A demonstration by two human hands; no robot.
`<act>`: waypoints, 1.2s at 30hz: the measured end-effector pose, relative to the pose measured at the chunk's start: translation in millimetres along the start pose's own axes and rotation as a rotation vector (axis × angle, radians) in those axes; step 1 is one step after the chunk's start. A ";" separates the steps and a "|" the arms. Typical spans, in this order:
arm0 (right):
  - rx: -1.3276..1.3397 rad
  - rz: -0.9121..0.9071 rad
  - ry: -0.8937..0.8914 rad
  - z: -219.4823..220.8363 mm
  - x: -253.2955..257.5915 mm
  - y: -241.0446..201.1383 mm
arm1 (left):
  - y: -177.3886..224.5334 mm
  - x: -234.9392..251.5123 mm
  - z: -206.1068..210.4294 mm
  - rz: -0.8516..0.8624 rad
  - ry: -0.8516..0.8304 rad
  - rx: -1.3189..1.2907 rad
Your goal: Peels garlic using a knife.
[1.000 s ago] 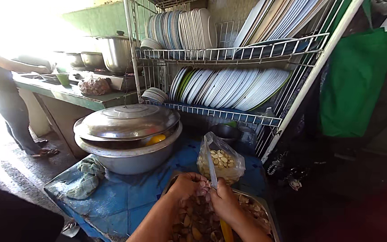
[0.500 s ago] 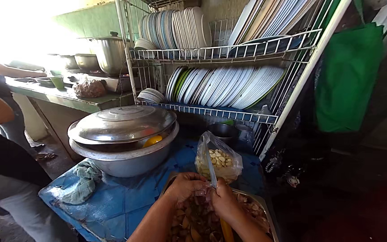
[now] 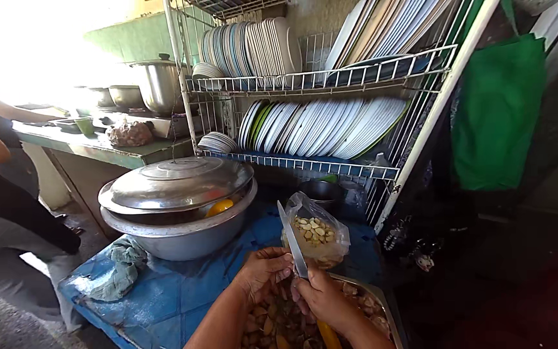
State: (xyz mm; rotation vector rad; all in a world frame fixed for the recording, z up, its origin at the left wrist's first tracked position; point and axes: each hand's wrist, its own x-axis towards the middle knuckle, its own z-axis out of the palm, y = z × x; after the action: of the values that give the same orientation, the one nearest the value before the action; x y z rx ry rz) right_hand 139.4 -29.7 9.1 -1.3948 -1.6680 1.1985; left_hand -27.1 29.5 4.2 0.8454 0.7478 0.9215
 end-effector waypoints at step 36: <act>0.002 0.124 0.043 2.1 0.1 -5.2 | -8.6 4.5 -1.4 0.148 0.002 0.308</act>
State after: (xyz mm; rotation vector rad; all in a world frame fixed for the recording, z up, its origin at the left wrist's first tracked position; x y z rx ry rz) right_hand 135.5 -30.2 13.1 -1.5312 -1.5694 1.2293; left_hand -23.3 30.9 -4.8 1.1831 0.8508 0.9516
